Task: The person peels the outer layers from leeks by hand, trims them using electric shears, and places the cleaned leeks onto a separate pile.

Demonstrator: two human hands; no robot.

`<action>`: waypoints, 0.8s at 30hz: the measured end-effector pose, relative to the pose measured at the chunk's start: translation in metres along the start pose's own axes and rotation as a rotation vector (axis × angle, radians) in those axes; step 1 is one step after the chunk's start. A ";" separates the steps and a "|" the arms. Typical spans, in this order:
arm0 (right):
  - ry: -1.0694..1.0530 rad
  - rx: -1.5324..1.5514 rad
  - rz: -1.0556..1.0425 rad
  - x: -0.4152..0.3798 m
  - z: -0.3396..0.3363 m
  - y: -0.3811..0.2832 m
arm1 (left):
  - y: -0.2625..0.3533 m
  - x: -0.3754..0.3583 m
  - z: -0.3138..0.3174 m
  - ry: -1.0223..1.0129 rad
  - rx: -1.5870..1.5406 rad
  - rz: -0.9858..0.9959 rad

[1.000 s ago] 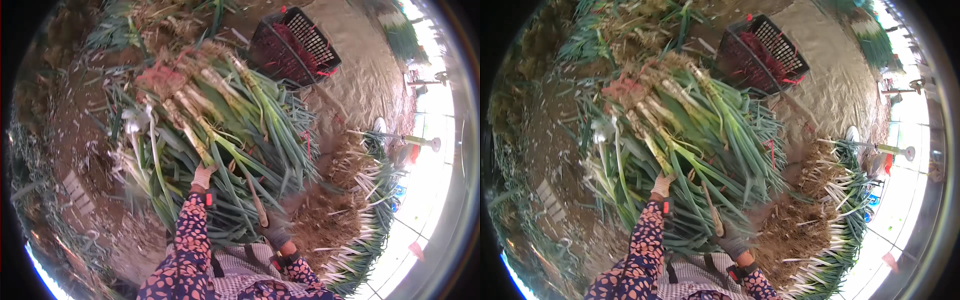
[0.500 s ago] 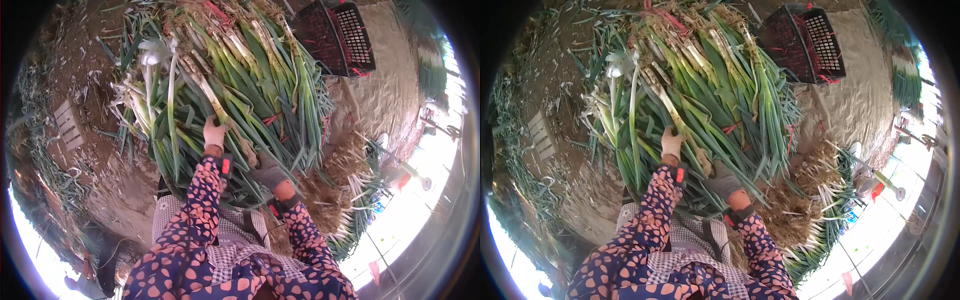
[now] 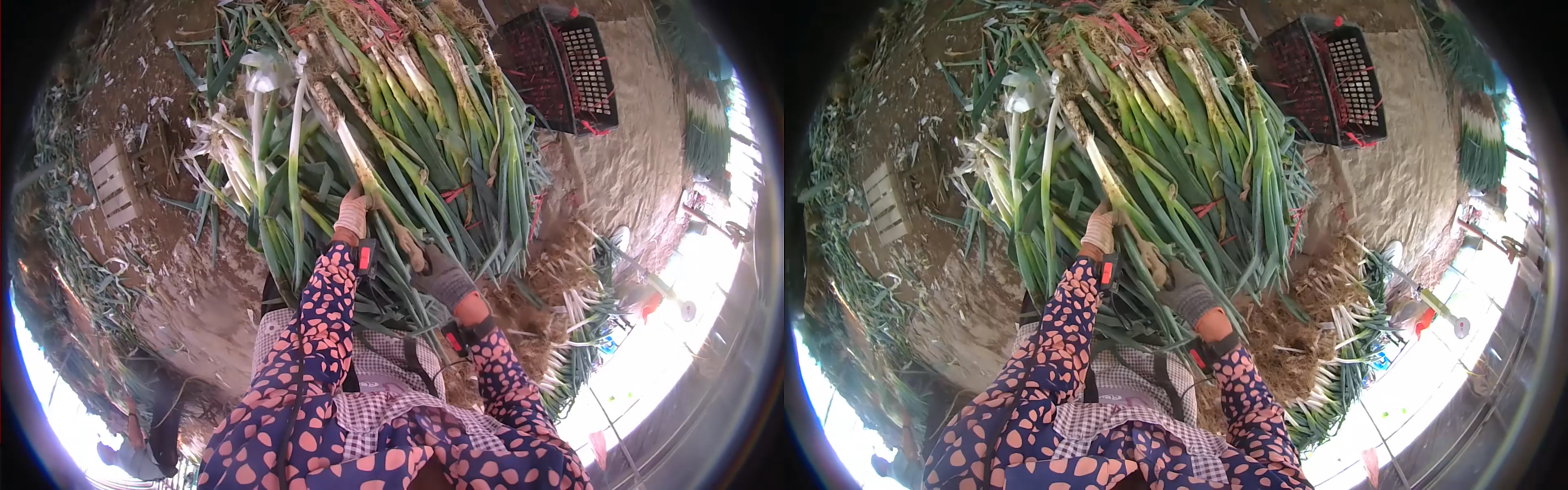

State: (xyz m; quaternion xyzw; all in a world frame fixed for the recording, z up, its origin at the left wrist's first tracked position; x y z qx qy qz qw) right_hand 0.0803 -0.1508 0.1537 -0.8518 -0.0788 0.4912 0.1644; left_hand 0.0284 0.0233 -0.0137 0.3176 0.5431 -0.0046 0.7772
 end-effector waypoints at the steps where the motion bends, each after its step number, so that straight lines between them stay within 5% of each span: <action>1: 0.005 -0.030 0.022 -0.009 -0.001 0.003 | 0.004 -0.005 0.002 0.001 -0.017 -0.025; 12: 0.132 -0.023 -0.103 0.055 0.020 -0.024 | 0.008 -0.009 0.003 0.064 0.000 -0.072; 17: 0.115 -0.057 -0.179 0.097 0.013 -0.065 | -0.042 0.037 -0.019 0.158 -0.004 0.036; 22: 0.169 -0.275 -0.143 0.137 0.019 -0.081 | -0.012 0.015 -0.011 0.187 0.391 0.172; 24: 0.221 -0.067 -0.151 0.149 0.024 -0.069 | -0.013 0.017 -0.012 0.159 0.348 0.114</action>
Point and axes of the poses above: each hand's wrist, its own x-axis towards the middle knuckle, its own z-axis out of the palm, y = z × x, the point moved 3 cm from there along x, towards the middle knuckle, and after that the axes turned 12 degrees about y, right-handed, at the moved point
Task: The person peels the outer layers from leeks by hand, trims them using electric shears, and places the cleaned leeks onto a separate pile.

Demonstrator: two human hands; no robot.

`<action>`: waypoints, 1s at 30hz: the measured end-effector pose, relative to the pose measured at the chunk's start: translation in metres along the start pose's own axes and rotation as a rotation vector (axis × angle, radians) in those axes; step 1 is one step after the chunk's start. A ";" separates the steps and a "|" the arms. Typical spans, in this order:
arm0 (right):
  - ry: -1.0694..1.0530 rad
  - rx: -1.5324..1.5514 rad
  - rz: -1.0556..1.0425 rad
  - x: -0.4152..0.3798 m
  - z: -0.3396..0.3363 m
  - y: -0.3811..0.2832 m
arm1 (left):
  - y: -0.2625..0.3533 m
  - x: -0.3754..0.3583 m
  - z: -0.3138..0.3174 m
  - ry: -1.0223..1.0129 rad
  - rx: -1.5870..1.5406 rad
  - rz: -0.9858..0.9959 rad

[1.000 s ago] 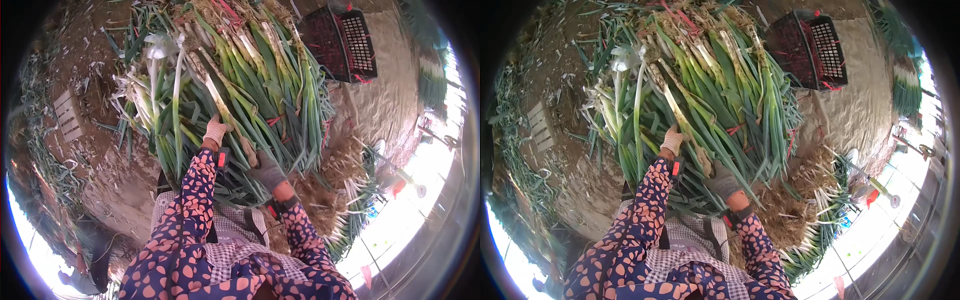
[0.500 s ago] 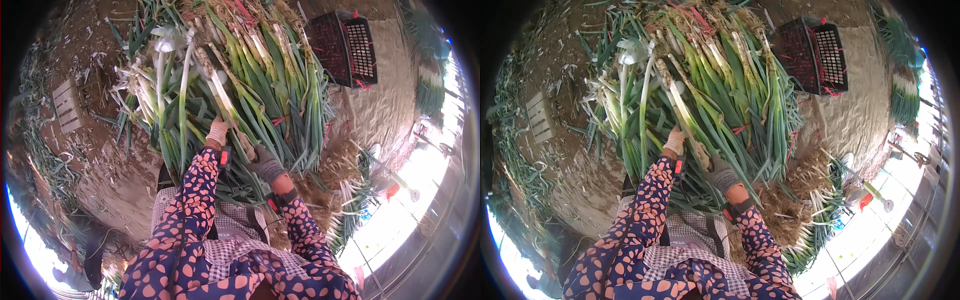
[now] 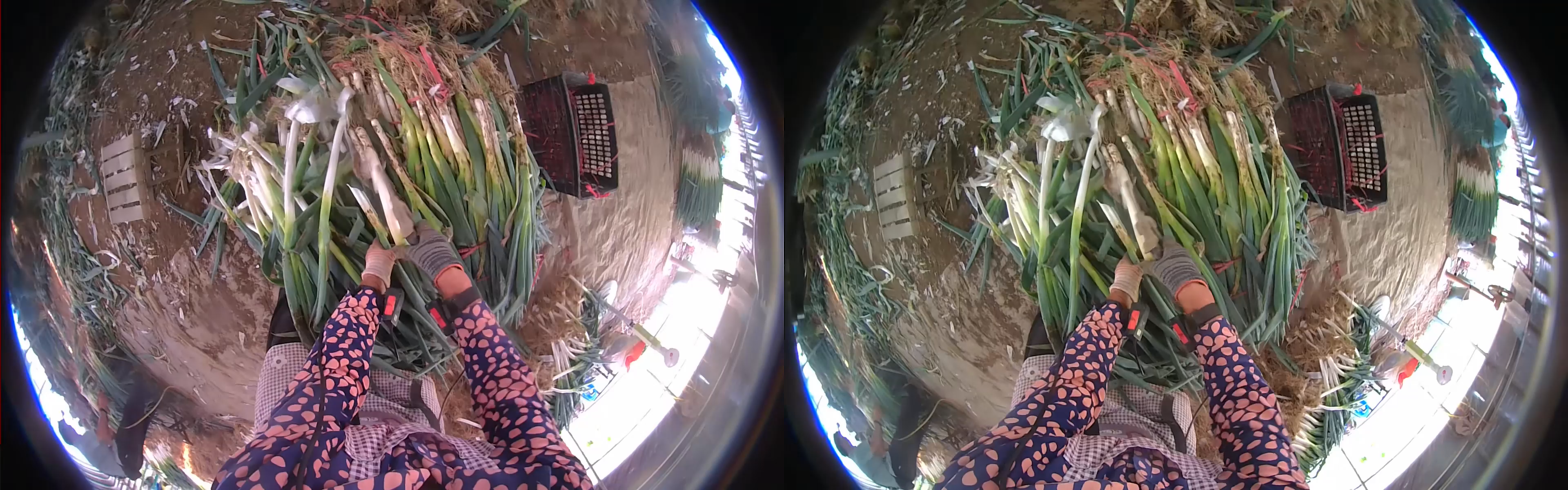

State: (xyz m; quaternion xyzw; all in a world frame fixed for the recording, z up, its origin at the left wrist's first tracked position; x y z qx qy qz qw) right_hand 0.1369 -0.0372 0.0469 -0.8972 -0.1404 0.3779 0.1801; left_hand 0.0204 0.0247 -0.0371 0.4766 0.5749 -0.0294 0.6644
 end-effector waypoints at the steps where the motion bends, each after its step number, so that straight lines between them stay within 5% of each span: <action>1: 0.033 0.100 0.009 0.005 0.003 0.005 | 0.000 0.002 0.000 0.024 0.014 -0.042; 2: -0.078 -0.129 0.061 -0.013 -0.039 -0.048 | -0.001 0.004 -0.001 0.045 0.033 -0.085; 5: -0.060 -0.093 0.032 -0.001 -0.011 -0.026 | 0.004 -0.011 -0.008 0.009 -0.148 -0.196; 6: 0.009 0.154 0.062 -0.002 -0.016 -0.027 | 0.009 -0.014 -0.009 -0.015 -0.257 -0.219; 8: -0.073 -0.059 0.003 0.006 -0.013 -0.033 | 0.017 -0.018 -0.009 -0.033 -0.446 -0.255; 13: 0.052 -0.162 0.032 0.026 -0.007 -0.054 | 0.010 -0.012 -0.008 -0.023 -0.390 -0.269; 14: -0.098 -0.215 0.022 0.028 -0.006 -0.058 | 0.012 -0.012 -0.008 -0.004 -0.406 -0.264; 18: 0.026 -0.012 0.062 0.039 -0.014 -0.057 | 0.017 -0.016 -0.010 -0.037 -0.355 -0.277; 21: -0.065 -0.202 0.060 0.024 -0.017 -0.061 | 0.014 -0.015 -0.013 -0.063 -0.437 -0.323; 30: -0.051 0.084 0.202 -0.033 -0.014 -0.035 | 0.003 -0.021 -0.027 -0.244 -0.652 -0.510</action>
Point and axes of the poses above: each hand's wrist, its own x-axis towards the middle knuckle, its own z-axis out of the palm, y = z × x, the point moved 3 cm from there along x, towards the middle knuckle, and after that the axes turned 12 degrees about y, right-handed, at the moved point
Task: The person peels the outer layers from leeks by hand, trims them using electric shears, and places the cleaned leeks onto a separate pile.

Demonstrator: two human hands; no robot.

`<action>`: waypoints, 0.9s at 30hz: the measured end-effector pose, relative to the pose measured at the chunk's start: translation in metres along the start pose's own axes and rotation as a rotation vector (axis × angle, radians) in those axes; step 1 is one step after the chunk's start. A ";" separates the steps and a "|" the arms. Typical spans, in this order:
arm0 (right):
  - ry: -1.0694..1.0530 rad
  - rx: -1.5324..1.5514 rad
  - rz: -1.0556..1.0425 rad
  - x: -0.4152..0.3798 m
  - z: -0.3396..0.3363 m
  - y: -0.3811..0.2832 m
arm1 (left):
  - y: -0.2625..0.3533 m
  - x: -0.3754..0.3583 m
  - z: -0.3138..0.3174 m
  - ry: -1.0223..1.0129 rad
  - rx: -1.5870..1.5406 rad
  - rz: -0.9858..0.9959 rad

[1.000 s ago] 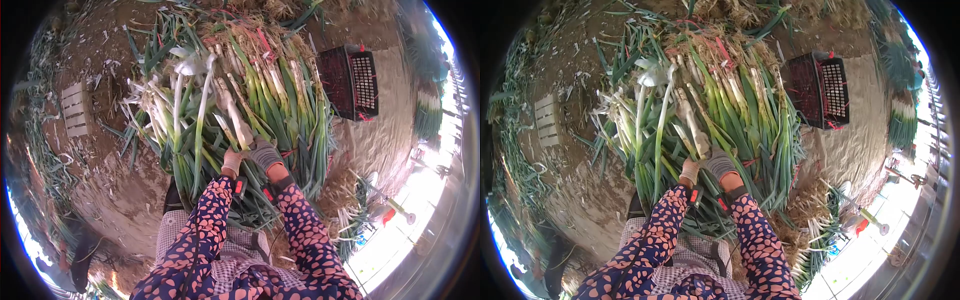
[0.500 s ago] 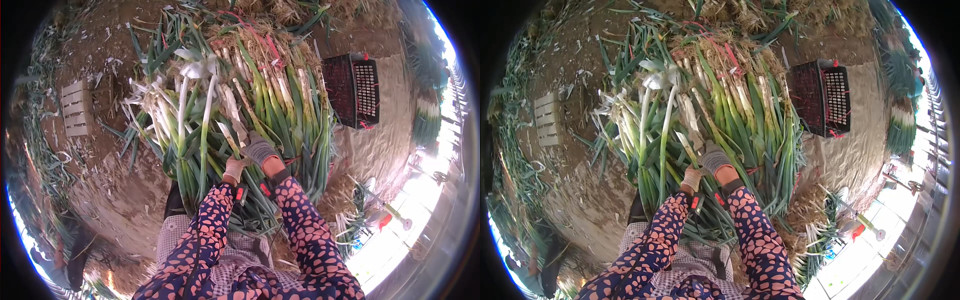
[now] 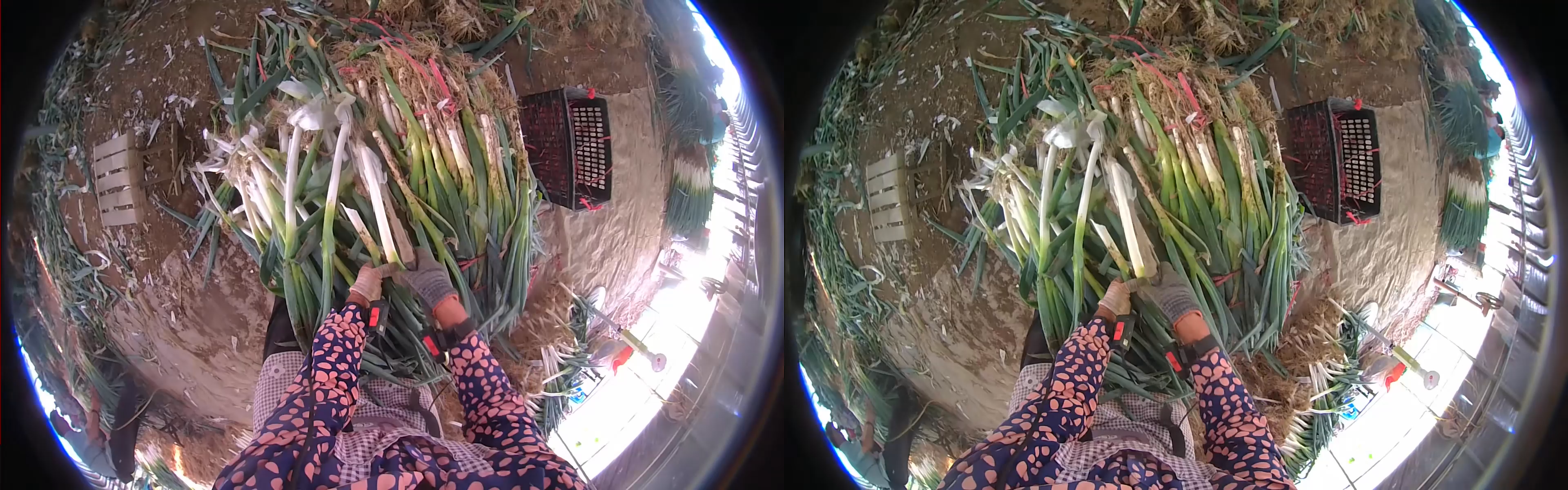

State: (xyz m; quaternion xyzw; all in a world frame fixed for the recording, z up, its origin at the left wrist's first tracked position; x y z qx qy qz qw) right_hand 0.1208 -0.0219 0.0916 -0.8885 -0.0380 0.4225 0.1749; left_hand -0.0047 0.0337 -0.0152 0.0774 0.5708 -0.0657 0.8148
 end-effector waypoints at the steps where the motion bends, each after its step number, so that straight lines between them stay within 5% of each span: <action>1: -0.006 -0.032 -0.037 0.008 0.006 -0.004 | -0.005 0.003 -0.004 -0.016 -0.055 -0.012; 8: -0.073 0.054 -0.055 0.070 0.023 -0.034 | 0.000 -0.006 -0.013 -0.056 -0.135 -0.033; 11: 0.071 0.062 -0.111 0.084 0.026 -0.025 | 0.005 -0.014 -0.007 -0.047 -0.193 -0.113; 18: 0.010 0.082 0.030 0.076 0.023 -0.017 | -0.002 -0.001 -0.010 -0.006 -0.229 -0.148; 24: 0.038 0.029 -0.099 0.080 0.025 -0.015 | 0.007 -0.023 -0.003 -0.026 -0.271 -0.198; 27: -0.274 -0.067 -0.015 0.055 0.008 -0.033 | 0.033 -0.038 -0.016 0.055 -0.318 0.001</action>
Point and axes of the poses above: each hand's wrist, its own x-axis towards the middle knuckle, its own z-axis out of the palm, y = z × x, the point moved 3 cm from there along x, towards the middle knuckle, and after that the axes turned 12 degrees about y, right-handed, at the moved point
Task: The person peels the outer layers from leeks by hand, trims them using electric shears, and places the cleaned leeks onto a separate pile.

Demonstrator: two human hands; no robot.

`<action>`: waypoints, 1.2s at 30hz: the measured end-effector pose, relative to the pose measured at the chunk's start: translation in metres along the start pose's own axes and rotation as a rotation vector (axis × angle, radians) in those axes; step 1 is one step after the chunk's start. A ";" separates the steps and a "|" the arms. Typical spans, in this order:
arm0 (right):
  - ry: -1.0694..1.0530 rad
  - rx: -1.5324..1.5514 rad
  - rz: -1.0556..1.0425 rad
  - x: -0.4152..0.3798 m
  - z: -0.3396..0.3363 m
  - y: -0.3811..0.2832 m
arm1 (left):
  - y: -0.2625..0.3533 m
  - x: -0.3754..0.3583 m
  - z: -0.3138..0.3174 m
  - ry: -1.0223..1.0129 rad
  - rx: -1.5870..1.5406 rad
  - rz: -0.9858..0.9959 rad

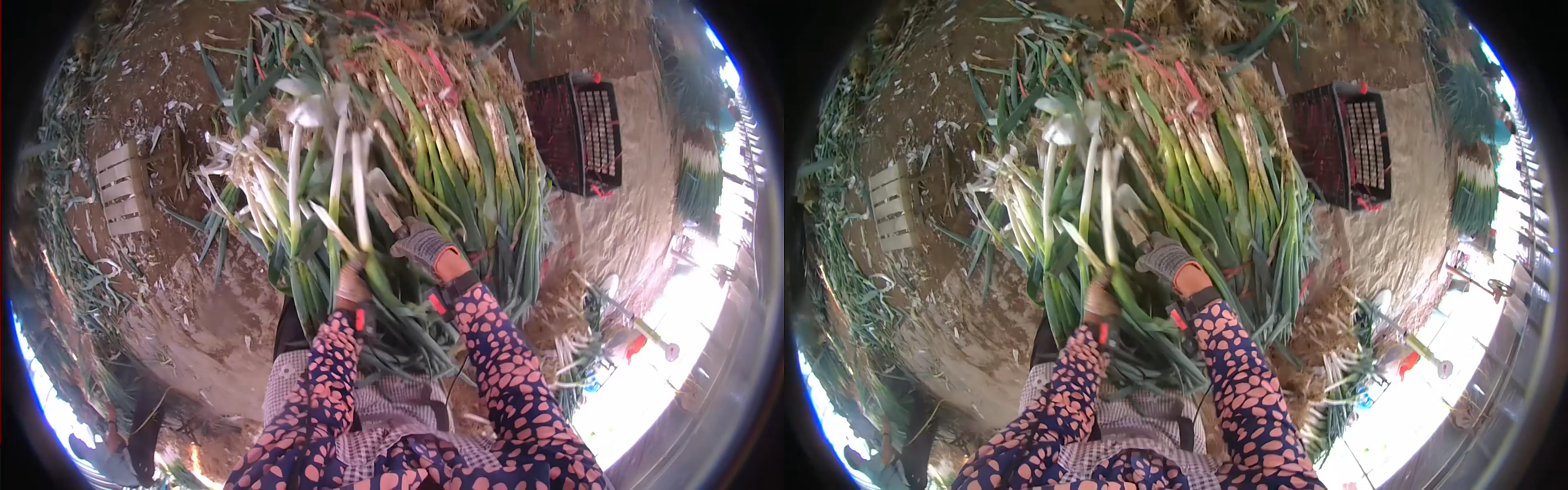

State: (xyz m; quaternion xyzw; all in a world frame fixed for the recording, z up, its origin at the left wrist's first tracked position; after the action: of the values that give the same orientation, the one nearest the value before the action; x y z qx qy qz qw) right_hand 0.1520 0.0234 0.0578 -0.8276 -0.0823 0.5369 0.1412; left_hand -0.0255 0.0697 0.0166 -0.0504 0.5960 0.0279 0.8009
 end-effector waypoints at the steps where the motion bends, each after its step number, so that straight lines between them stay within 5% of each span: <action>1: -0.017 -0.051 -0.103 -0.010 0.008 0.011 | 0.019 -0.005 -0.010 0.013 0.094 0.115; 8: -0.044 0.076 0.079 -0.123 0.046 0.109 | 0.139 -0.058 -0.021 0.068 0.677 0.388; 11: -0.117 0.300 0.179 -0.157 0.051 0.127 | 0.140 -0.061 -0.019 0.248 0.839 0.789; 13: 0.020 0.280 0.112 -0.155 0.051 0.131 | 0.133 -0.077 0.005 0.700 1.481 1.256; 14: 0.089 0.266 0.074 -0.150 0.050 0.131 | 0.119 -0.085 0.021 0.870 1.609 1.306; 17: 0.206 0.389 0.168 -0.134 0.051 0.141 | 0.072 -0.069 0.058 0.650 1.557 1.584; 20: 0.218 0.391 0.183 -0.134 0.045 0.142 | 0.006 -0.020 0.106 0.427 1.550 1.288; 23: 0.325 0.407 0.085 -0.132 0.068 0.172 | -0.023 0.020 0.131 0.610 1.702 0.918; 25: 0.284 0.544 0.117 -0.149 0.064 0.176 | -0.030 0.046 0.113 0.711 1.677 0.989; 28: 0.259 0.534 0.080 -0.169 0.044 0.164 | -0.017 0.067 0.052 0.307 0.822 0.945; 29: 0.270 0.459 0.011 -0.171 0.044 0.164 | -0.008 0.067 0.035 0.106 0.570 0.695; 33: 0.135 0.229 -0.094 -0.175 0.042 0.133 | 0.003 0.018 0.021 -0.038 0.547 0.394; 36: 0.079 0.129 -0.059 -0.155 0.051 0.125 | 0.000 0.017 0.022 -0.097 0.566 0.407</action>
State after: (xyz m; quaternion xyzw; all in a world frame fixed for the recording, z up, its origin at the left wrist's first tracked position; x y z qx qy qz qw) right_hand 0.0402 -0.1317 0.1322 -0.8345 -0.0664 0.5037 0.2132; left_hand 0.0005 0.0723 0.0067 0.2949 0.5393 0.0229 0.7885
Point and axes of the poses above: each hand's wrist, its own x-axis towards the middle knuckle, its own z-axis out of the palm, y = z × x, the point moved 3 cm from there along x, towards the middle knuckle, and after that the axes turned 12 degrees about y, right-handed, at the moved point
